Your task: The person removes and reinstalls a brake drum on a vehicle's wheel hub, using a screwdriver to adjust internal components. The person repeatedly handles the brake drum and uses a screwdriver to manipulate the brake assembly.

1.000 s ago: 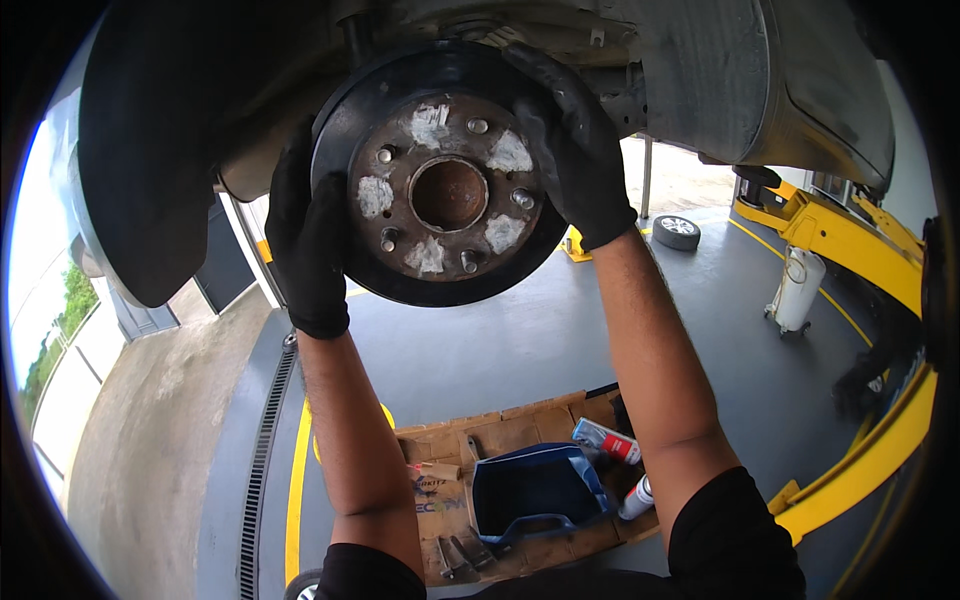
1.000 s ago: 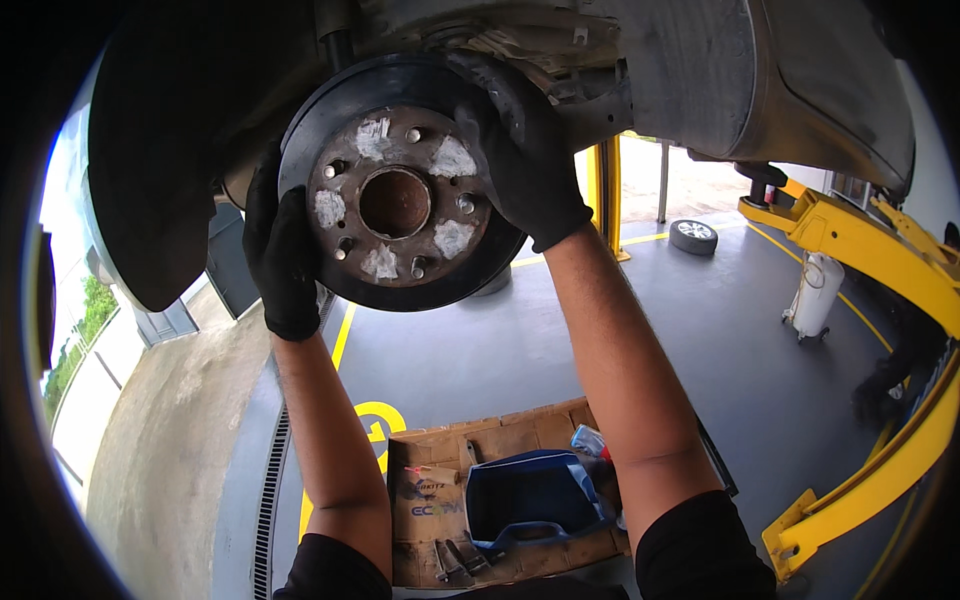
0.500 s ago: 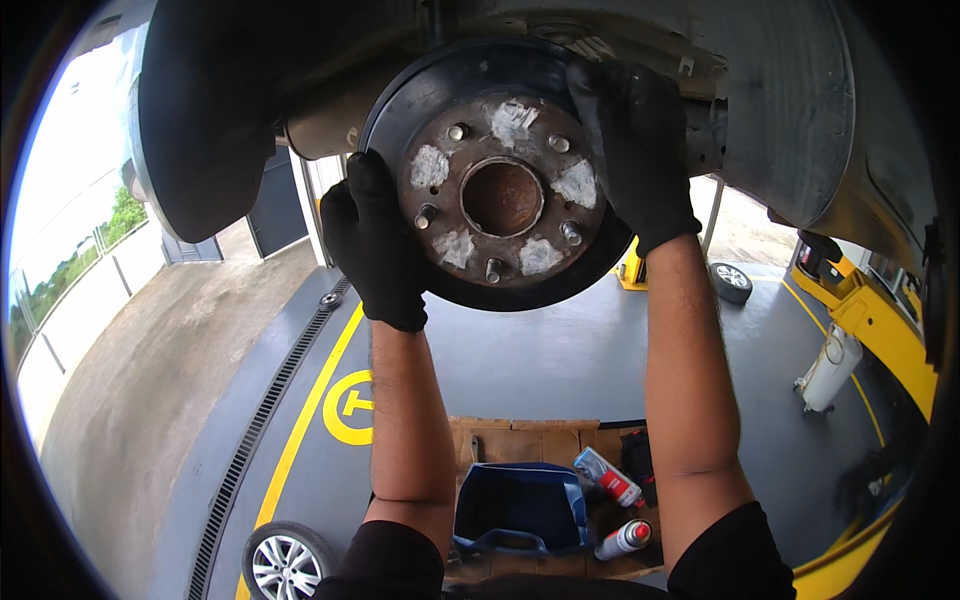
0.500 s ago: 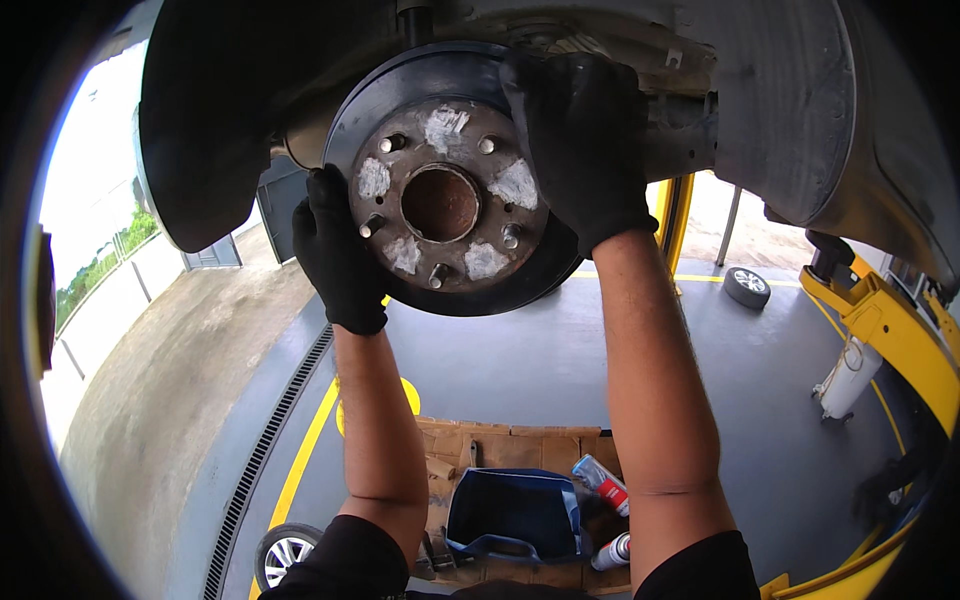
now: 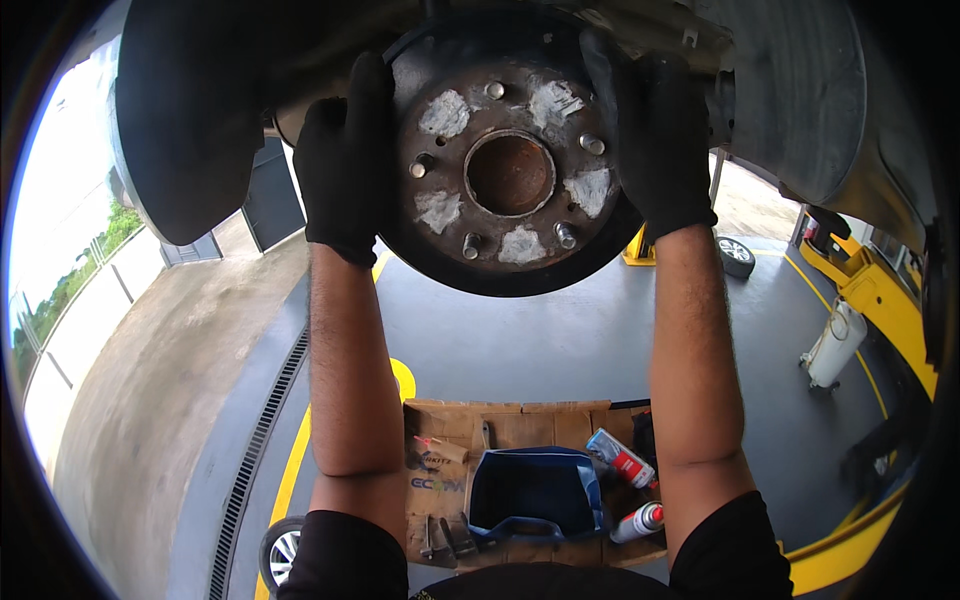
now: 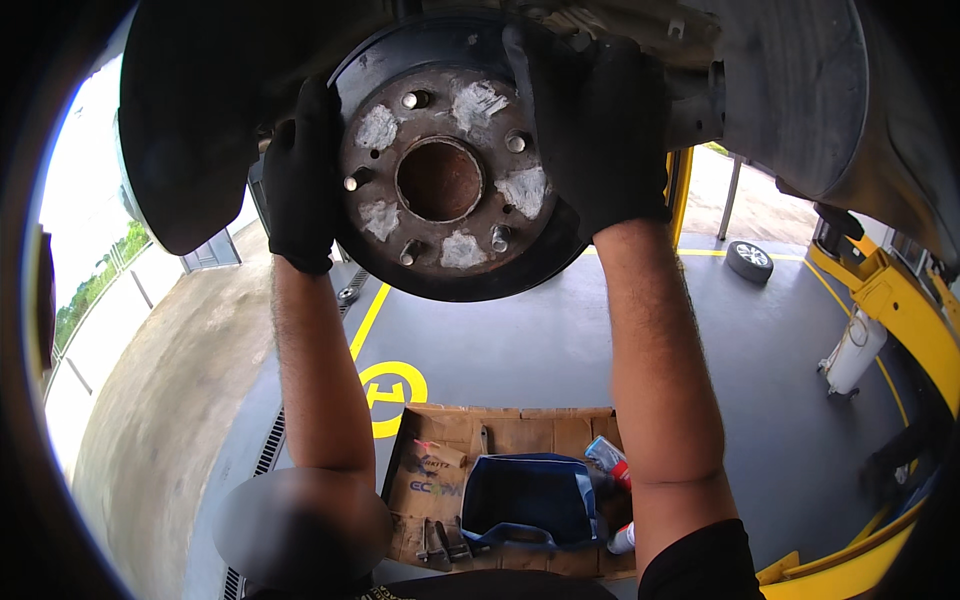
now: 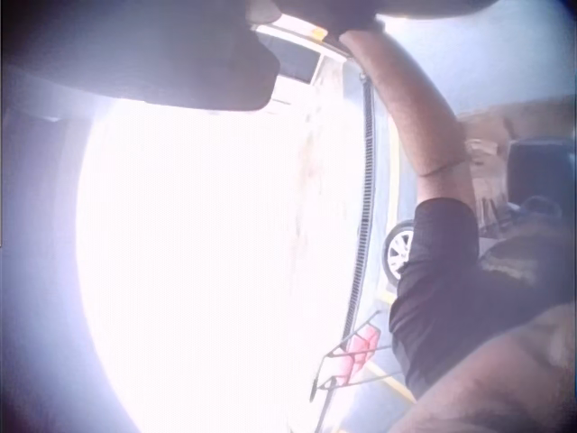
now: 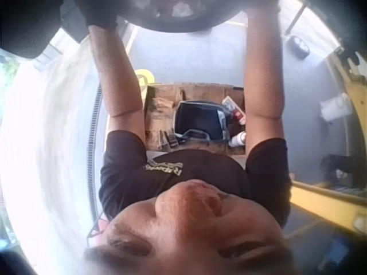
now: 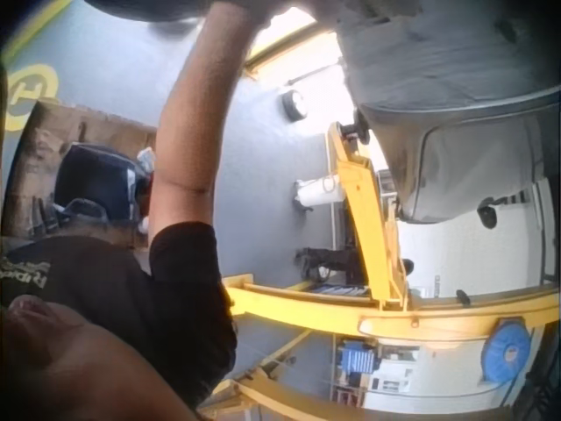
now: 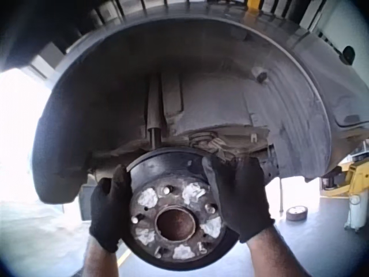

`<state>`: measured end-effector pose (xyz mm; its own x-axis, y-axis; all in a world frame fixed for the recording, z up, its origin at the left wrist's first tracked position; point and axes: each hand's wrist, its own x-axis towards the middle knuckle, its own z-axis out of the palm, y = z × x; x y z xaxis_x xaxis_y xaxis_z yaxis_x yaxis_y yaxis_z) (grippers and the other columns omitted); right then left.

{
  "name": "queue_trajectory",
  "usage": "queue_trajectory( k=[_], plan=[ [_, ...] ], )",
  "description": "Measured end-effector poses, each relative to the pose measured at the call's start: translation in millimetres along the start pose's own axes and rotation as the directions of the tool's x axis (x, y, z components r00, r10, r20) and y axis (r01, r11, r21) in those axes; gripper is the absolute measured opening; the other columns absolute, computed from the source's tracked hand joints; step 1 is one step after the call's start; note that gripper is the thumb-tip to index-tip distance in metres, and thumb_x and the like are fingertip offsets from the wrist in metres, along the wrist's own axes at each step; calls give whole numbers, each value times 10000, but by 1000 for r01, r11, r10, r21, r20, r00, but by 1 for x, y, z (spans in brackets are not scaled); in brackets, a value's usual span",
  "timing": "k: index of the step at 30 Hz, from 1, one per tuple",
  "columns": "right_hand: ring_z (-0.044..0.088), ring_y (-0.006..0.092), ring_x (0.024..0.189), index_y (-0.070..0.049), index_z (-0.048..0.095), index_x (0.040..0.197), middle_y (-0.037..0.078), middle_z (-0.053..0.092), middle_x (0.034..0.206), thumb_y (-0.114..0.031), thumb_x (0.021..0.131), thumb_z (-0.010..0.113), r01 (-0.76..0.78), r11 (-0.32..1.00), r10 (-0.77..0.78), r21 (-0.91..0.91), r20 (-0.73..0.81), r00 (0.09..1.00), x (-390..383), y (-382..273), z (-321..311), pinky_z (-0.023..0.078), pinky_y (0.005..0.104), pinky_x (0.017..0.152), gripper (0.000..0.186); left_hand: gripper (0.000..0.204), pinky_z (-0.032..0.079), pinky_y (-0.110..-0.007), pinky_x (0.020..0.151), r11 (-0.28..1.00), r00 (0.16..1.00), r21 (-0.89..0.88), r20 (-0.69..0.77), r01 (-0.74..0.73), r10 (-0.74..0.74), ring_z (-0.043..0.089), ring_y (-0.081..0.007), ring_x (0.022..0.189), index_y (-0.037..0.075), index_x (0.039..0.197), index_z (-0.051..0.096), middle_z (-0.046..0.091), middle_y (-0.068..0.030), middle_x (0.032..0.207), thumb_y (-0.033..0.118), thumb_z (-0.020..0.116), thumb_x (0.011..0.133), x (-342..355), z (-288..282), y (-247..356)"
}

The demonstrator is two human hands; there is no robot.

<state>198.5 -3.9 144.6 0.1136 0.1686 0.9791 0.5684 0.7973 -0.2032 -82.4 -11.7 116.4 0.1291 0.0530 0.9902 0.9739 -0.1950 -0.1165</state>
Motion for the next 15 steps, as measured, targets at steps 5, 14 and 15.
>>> queue_trajectory(
  k=[5,14,15],
  plan=[
    [683,451,1198,103,687,1244,351,701,1224,-659,943,671,-3,968,50,-250,181,982,48,-31,4,527,474,1050,819,491,567,-394,807,666,834,-538,140,516,-534,725,-289,862,29,1344,641,724,-166,974,420,663,1048,-41,15,10],
    [686,451,1204,43,732,1244,325,726,1208,-716,947,625,-61,979,125,-195,337,933,55,-43,3,511,492,1054,822,747,520,-341,757,322,531,-609,196,725,-825,649,-206,775,-119,933,715,696,-130,802,628,735,960,-35,10,46],
    [687,449,1205,33,736,1246,320,726,1218,-707,957,617,-61,974,137,-220,349,927,58,-39,4,510,491,1053,804,759,522,-344,767,335,547,-594,217,731,-809,652,-210,796,-122,956,711,700,-141,822,636,725,963,-34,10,45]
  ],
)
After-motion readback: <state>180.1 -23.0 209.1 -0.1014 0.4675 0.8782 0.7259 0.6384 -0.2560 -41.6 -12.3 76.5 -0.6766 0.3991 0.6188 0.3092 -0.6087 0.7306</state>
